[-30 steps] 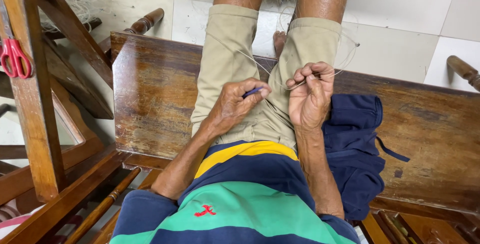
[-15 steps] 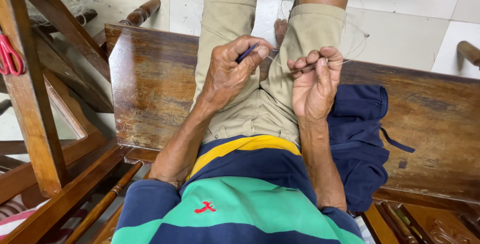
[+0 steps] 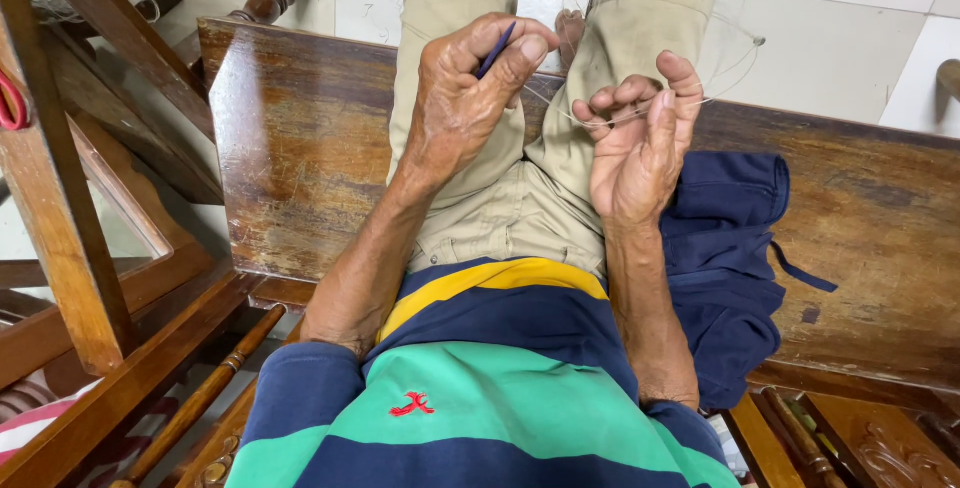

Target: Repair a fine-mesh fishing net using a netting needle and line while sitting on a bench.

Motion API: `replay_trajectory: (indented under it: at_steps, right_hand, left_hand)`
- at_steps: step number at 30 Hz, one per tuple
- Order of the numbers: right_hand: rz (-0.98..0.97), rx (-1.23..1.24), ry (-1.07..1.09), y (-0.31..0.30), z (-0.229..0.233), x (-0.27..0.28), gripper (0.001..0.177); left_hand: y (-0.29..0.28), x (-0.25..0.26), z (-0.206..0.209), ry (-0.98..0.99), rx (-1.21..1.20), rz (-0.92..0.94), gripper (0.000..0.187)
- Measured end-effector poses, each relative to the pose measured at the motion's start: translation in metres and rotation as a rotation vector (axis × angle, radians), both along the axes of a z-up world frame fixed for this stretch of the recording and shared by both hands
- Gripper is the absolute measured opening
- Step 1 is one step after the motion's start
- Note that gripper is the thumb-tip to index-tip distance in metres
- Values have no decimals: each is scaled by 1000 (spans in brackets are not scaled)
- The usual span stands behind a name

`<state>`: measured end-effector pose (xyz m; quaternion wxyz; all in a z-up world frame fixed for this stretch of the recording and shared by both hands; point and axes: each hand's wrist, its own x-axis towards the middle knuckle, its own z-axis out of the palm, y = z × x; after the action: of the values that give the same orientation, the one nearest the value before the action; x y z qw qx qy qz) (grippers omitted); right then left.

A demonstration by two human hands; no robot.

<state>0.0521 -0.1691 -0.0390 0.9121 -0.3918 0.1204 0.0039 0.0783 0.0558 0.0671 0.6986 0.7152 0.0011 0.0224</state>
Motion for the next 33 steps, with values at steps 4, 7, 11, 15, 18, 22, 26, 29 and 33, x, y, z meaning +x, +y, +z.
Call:
replay_trajectory:
  at_steps: [4, 7, 11, 15, 18, 22, 26, 29, 33]
  right_hand:
    - [19, -35, 8, 0, 2, 4, 38]
    - [14, -48, 22, 2, 7, 6, 39]
    - [-13, -72, 29, 2, 11, 7, 41]
    - [1, -13, 18, -4, 9, 8, 44]
    - [30, 27, 11, -7, 11, 9, 37]
    - [46, 39, 22, -8, 13, 10, 34]
    - [53, 150, 47, -11, 2, 9, 35]
    - [98, 241, 67, -18, -7, 7, 32]
    - [136, 286, 3, -27, -40, 7, 39]
  left_hand:
    - [1, 7, 1, 0, -20, 4, 27]
    - [2, 12, 3, -5, 4, 33, 26]
    - [6, 15, 3, 26, -16, 51, 30]
    - [4, 16, -4, 16, -65, 64, 28]
    - [3, 16, -3, 17, -39, 82, 30]
    - [-1, 14, 4, 1, -52, 74, 31]
    - [-6, 3, -1, -103, 13, 40, 28]
    - [-11, -17, -3, -36, 8, 17, 29]
    - [-20, -36, -1, 55, -124, 79, 19]
